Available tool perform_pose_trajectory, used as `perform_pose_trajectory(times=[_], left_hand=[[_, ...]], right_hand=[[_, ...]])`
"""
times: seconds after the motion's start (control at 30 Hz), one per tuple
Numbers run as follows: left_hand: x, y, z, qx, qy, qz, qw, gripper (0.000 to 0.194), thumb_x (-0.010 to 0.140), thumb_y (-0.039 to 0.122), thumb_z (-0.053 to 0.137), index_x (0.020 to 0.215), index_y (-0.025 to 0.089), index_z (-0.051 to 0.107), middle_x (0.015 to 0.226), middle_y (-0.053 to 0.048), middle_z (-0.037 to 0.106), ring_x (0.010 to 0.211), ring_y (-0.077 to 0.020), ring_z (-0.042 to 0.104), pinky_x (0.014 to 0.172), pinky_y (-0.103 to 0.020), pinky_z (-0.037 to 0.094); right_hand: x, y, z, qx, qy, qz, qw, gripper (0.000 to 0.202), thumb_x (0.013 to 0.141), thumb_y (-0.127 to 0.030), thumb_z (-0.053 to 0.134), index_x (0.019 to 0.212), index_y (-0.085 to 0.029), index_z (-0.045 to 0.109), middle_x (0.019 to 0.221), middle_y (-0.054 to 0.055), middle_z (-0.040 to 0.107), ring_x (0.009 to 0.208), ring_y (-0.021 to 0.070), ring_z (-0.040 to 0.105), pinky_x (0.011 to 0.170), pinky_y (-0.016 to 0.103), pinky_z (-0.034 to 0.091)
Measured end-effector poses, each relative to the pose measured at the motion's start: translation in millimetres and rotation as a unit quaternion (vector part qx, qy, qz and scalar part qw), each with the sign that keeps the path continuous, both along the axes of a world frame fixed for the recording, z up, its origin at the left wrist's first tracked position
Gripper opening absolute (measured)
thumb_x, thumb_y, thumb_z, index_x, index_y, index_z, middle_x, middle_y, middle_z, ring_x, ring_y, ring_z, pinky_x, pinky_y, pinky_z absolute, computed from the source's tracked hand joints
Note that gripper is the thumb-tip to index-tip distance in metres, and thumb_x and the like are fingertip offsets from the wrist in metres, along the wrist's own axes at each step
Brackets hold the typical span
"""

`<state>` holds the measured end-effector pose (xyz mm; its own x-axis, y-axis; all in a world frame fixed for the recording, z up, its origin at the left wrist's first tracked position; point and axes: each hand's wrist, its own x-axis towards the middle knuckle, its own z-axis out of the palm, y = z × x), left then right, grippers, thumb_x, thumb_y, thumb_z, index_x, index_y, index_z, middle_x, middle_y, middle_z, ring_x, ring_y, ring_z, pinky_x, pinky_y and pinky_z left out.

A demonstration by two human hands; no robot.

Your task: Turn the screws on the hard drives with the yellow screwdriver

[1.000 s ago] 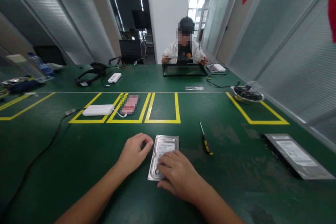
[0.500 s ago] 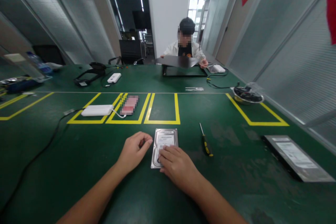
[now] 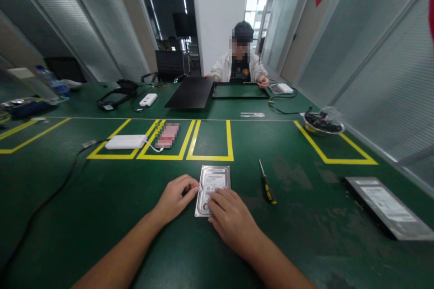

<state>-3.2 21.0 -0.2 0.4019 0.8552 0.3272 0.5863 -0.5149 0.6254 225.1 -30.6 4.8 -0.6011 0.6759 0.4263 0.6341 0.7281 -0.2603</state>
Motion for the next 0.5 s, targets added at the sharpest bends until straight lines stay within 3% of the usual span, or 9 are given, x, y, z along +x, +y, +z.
perform_pose_trajectory(times=[0.5], left_hand=[[-1.4, 2.8, 3.6, 0.046, 0.093, -0.040, 0.994, 0.014, 0.097, 0.019, 0.051, 0.097, 0.018, 0.064, 0.093, -0.006, 0.066, 0.090, -0.0209, 0.058, 0.083, -0.034, 0.044]], right_hand=[[0.7, 0.7, 0.4, -0.040, 0.010, 0.002, 0.999, 0.033, 0.090, -0.017, 0.057, 0.123, -0.017, 0.061, 0.130, 0.009, 0.060, 0.124, 0.0258, 0.051, 0.109, 0.049, 0.043]])
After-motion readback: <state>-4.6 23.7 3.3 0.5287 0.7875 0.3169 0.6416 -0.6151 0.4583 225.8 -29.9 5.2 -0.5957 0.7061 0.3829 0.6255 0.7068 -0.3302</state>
